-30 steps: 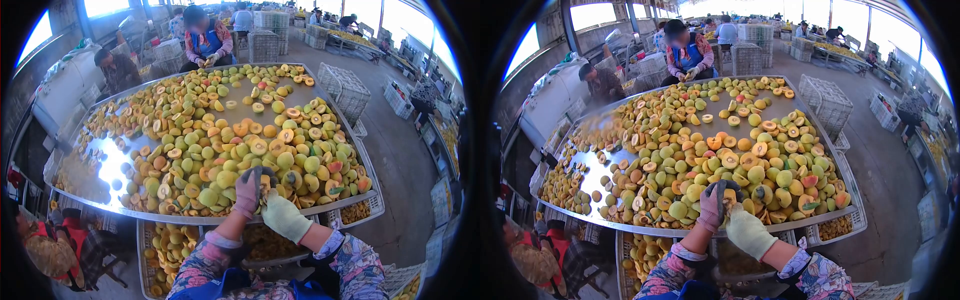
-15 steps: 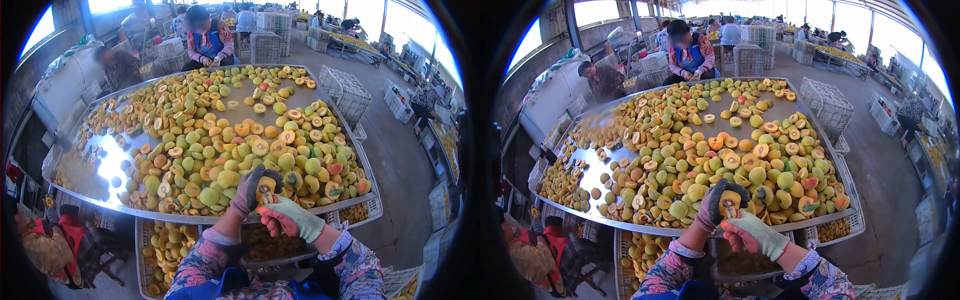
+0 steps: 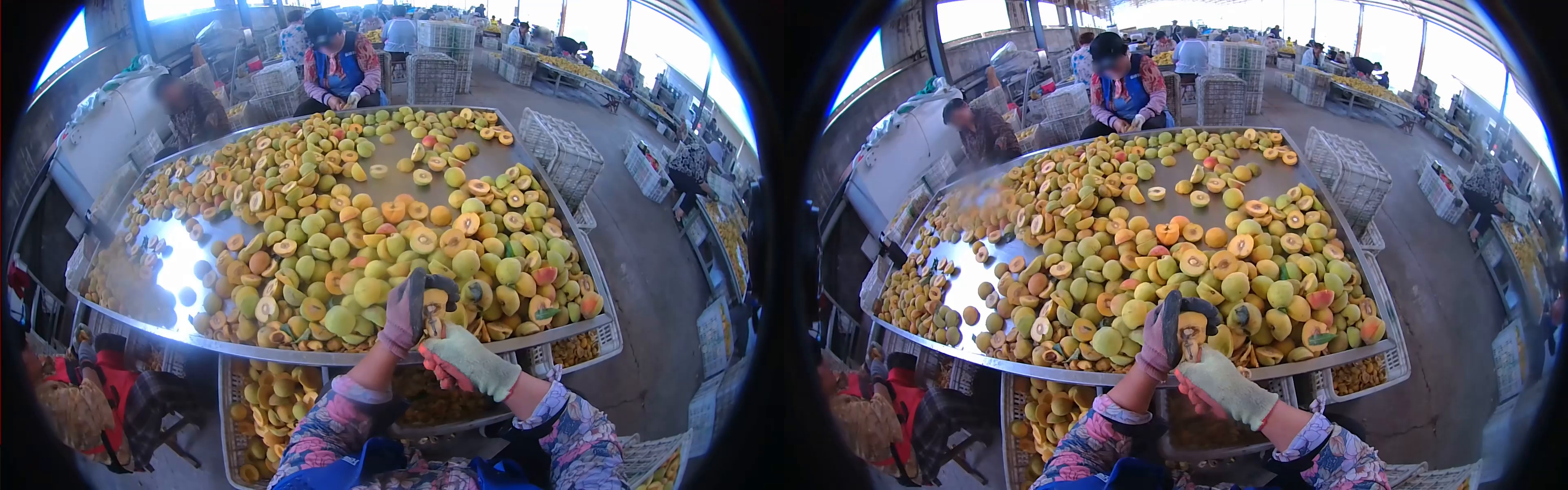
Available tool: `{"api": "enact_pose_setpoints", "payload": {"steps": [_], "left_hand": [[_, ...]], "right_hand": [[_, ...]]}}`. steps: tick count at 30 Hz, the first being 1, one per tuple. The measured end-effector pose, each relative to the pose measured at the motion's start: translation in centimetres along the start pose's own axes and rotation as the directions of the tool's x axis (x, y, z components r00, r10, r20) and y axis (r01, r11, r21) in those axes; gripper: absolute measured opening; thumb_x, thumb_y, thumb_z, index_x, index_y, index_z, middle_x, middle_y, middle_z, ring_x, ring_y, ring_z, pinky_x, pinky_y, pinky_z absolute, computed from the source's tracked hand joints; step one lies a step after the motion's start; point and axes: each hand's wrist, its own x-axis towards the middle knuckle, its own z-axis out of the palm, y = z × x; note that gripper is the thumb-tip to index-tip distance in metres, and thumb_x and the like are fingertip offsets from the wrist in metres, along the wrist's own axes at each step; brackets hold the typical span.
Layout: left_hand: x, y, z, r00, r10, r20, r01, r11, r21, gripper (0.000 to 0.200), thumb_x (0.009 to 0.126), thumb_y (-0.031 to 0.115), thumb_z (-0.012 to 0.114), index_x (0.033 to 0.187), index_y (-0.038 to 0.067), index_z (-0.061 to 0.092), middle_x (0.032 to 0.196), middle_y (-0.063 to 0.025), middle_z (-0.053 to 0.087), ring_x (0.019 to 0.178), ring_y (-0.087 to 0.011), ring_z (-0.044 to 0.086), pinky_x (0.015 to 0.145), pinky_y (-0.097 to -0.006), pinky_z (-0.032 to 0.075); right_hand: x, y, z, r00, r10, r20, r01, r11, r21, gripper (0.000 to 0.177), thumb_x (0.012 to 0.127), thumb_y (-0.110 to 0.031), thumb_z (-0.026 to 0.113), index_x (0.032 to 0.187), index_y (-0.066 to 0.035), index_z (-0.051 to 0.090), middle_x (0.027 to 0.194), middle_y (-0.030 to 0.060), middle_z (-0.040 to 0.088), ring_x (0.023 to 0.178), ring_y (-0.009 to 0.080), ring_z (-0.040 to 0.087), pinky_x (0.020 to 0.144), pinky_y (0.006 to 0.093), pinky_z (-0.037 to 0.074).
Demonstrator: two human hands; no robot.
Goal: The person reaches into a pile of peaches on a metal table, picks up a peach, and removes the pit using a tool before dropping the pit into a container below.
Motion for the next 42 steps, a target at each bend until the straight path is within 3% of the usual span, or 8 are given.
{"api": "enact_pose_setpoints", "payload": {"steps": [10, 13, 19, 21, 28, 36, 38, 42], "left_hand": [[0.2, -1.3, -0.1, 0.880, -0.469, -0.069, 0.422, 0.841, -0.338, 0.029, 0.104, 0.023, 0.045, 0.105, -0.001, 0.062, 0.096, -0.0112, 0.070, 0.084, -0.0168, 0.069, 0.071, -0.0283, 0.057], [0.0, -1.5, -0.3, 0.999, -0.001, -0.038, 0.021, 0.856, 0.516, 0.026, 0.103, 0.019, 0.045, 0.102, 0.000, 0.062, 0.091, -0.0098, 0.069, 0.080, -0.0161, 0.068, 0.069, -0.0283, 0.056], [-0.1, -4.1, 0.4, 0.940, -0.264, -0.217, 0.249, 0.964, -0.097, 0.028, 0.103, 0.026, 0.048, 0.100, 0.002, 0.062, 0.083, -0.0102, 0.066, 0.071, -0.0171, 0.066, 0.056, -0.0284, 0.053], [0.5, -1.8, 0.5, 0.682, -0.702, -0.205, 0.579, 0.690, -0.435, 0.033, 0.101, 0.033, 0.050, 0.098, 0.002, 0.062, 0.079, -0.0100, 0.066, 0.068, -0.0179, 0.064, 0.051, -0.0294, 0.051], [1.1, -3.0, -0.4, 0.567, -0.777, -0.272, 0.528, 0.597, -0.604, 0.041, 0.100, 0.036, 0.049, 0.093, 0.000, 0.066, 0.080, -0.0093, 0.069, 0.072, -0.0196, 0.066, 0.057, -0.0356, 0.053], [1.0, 2.1, -2.1, 0.836, -0.531, 0.135, 0.543, 0.836, -0.077, 0.029, 0.093, 0.024, 0.066, 0.115, 0.004, 0.069, 0.113, -0.0077, 0.068, 0.107, -0.0204, 0.062, 0.094, -0.0323, 0.049], [0.2, 2.5, -2.1, 0.969, -0.108, 0.224, 0.033, 0.948, 0.315, 0.029, 0.084, 0.013, 0.074, 0.113, 0.008, 0.071, 0.115, -0.0081, 0.066, 0.108, -0.0216, 0.061, 0.095, -0.0334, 0.048], [-1.3, 4.6, -0.7, 0.930, -0.181, 0.319, 0.037, 0.912, 0.409, 0.035, 0.076, 0.008, 0.077, 0.110, 0.011, 0.072, 0.115, -0.0099, 0.065, 0.111, -0.0281, 0.060, 0.096, -0.0362, 0.049]], "right_hand": [[3.5, 2.7, -1.5, 0.937, -0.345, -0.056, 0.284, 0.844, -0.455, 0.016, 0.091, -0.015, 0.052, 0.100, -0.002, 0.046, 0.066, 0.0059, 0.057, 0.050, 0.0139, 0.055, 0.041, 0.0305, 0.044], [7.1, 5.8, -3.0, 0.590, -0.789, 0.170, 0.581, 0.269, -0.768, 0.022, 0.090, -0.014, 0.055, 0.104, -0.001, 0.045, 0.067, 0.0095, 0.058, 0.052, 0.0186, 0.059, 0.044, 0.0334, 0.046], [6.9, 5.6, -1.7, 0.570, -0.821, -0.040, 0.400, 0.320, -0.859, 0.029, 0.086, -0.014, 0.060, 0.107, 0.002, 0.047, 0.075, 0.0218, 0.063, 0.066, 0.0360, 0.066, 0.059, 0.0456, 0.052], [6.2, 4.8, -1.7, 0.628, -0.771, -0.107, 0.170, 0.269, -0.948, 0.028, 0.088, -0.018, 0.058, 0.106, 0.001, 0.048, 0.080, 0.0227, 0.064, 0.071, 0.0394, 0.066, 0.061, 0.0494, 0.052], [5.8, 4.0, -4.3, 0.602, -0.797, -0.048, -0.078, 0.002, -0.997, 0.024, 0.098, -0.025, 0.045, 0.107, -0.003, 0.050, 0.086, 0.0192, 0.064, 0.065, 0.0360, 0.067, 0.053, 0.0465, 0.054], [2.0, 2.7, -4.2, 0.584, -0.807, -0.083, -0.036, 0.076, -0.996, 0.027, 0.087, -0.022, 0.061, 0.102, -0.002, 0.052, 0.081, 0.0174, 0.065, 0.069, 0.0359, 0.067, 0.057, 0.0466, 0.054], [1.7, 3.2, -4.6, 0.594, -0.802, -0.066, -0.050, 0.046, -0.998, 0.025, 0.087, -0.022, 0.061, 0.100, -0.003, 0.053, 0.078, 0.0160, 0.065, 0.069, 0.0358, 0.067, 0.058, 0.0460, 0.055], [-0.6, 4.0, -4.1, 0.674, -0.738, -0.021, -0.049, -0.017, -0.999, 0.023, 0.087, -0.022, 0.059, 0.099, -0.003, 0.053, 0.078, 0.0157, 0.065, 0.069, 0.0359, 0.067, 0.058, 0.0455, 0.055]]}}
